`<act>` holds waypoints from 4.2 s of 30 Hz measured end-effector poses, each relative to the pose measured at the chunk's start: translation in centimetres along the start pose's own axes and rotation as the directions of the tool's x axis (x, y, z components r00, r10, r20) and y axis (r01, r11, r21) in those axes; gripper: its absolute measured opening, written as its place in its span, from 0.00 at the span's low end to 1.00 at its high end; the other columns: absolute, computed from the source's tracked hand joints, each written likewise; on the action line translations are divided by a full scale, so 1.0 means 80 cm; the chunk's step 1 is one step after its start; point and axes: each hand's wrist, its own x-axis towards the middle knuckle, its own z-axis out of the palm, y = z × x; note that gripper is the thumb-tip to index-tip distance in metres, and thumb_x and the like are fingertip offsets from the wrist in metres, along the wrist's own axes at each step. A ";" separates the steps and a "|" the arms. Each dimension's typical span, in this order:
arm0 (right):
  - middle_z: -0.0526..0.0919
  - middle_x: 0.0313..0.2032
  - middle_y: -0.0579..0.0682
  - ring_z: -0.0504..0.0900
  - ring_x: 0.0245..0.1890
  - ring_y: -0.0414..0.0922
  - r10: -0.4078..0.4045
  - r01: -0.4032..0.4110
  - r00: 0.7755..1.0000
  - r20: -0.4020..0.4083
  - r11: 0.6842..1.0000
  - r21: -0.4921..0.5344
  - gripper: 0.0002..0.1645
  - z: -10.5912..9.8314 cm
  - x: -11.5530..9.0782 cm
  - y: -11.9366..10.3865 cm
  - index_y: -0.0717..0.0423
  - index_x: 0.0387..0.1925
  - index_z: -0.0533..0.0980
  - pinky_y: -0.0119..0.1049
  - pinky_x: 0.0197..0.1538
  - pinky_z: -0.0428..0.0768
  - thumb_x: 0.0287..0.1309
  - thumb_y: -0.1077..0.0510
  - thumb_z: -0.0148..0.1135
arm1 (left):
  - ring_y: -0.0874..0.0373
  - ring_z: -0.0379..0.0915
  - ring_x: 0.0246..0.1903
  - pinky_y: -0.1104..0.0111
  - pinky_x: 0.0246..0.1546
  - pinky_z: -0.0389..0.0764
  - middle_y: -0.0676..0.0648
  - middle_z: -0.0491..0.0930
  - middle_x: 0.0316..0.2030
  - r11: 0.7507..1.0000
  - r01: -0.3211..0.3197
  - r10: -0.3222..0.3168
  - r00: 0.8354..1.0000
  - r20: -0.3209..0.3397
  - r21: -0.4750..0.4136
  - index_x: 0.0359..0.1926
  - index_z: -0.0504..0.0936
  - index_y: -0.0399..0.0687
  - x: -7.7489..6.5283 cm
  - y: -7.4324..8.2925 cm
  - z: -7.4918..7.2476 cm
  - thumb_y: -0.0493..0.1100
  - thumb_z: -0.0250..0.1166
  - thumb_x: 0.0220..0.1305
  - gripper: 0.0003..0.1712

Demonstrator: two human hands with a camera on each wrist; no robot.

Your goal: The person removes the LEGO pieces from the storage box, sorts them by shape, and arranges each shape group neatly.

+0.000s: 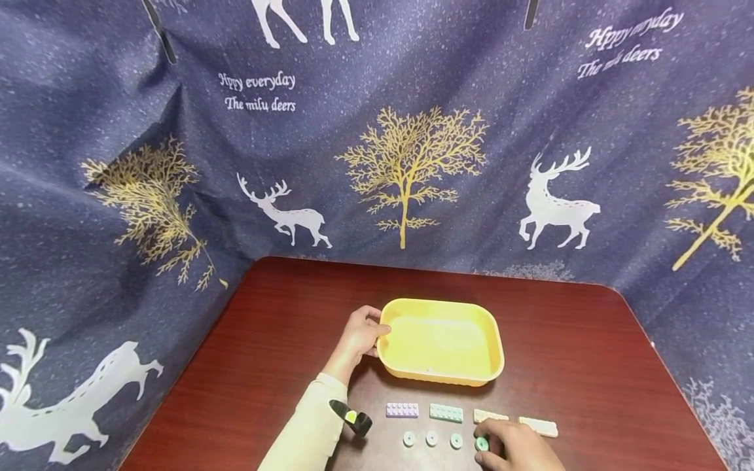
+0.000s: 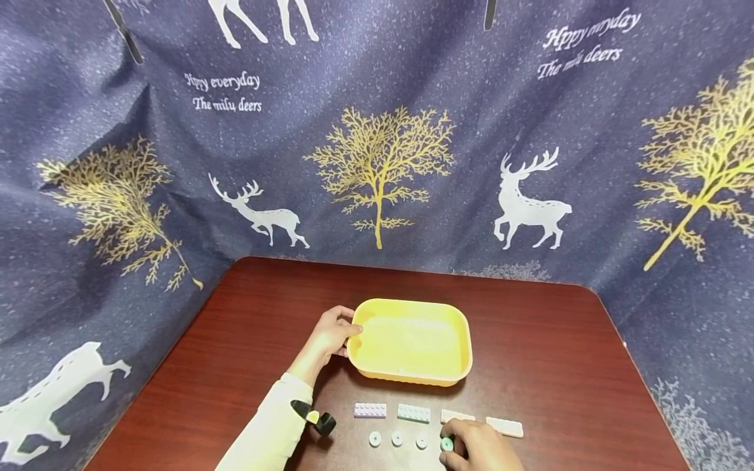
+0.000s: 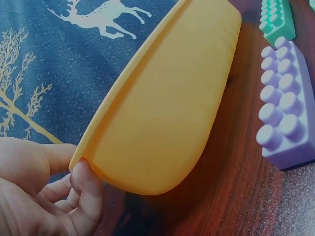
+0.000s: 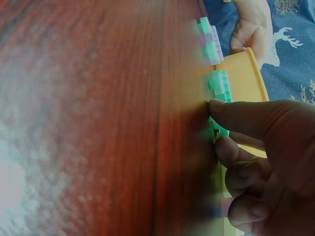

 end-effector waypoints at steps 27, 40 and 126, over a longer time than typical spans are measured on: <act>0.73 0.20 0.30 0.69 0.20 0.28 0.083 -0.084 0.995 0.060 0.996 0.008 0.18 -0.009 0.003 -0.007 0.51 0.44 0.81 0.27 0.23 0.68 0.55 0.49 0.75 | 0.50 0.81 0.23 0.66 0.17 0.85 0.40 0.79 0.32 1.000 0.000 0.000 1.000 0.005 0.001 0.57 0.74 0.36 -0.001 0.003 -0.004 0.34 0.69 0.61 0.23; 0.74 0.22 0.25 0.71 0.23 0.25 0.018 -0.021 0.999 -0.026 0.995 -0.098 0.15 -0.021 0.008 -0.019 0.45 0.46 0.81 0.28 0.24 0.71 0.61 0.45 0.71 | 0.51 0.80 0.23 0.67 0.16 0.84 0.40 0.80 0.33 1.000 0.001 -0.001 1.000 -0.002 0.003 0.56 0.75 0.36 0.000 0.001 -0.003 0.34 0.69 0.61 0.23; 0.80 0.21 0.29 0.75 0.22 0.27 -0.169 0.157 0.985 -0.028 0.956 -0.247 0.17 -0.055 0.186 -0.026 0.46 0.40 0.82 0.29 0.28 0.76 0.51 0.48 0.79 | 0.52 0.78 0.19 0.70 0.12 0.81 0.41 0.79 0.31 1.000 0.010 -0.010 1.000 -0.006 0.000 0.56 0.74 0.32 0.002 0.004 0.000 0.32 0.70 0.61 0.24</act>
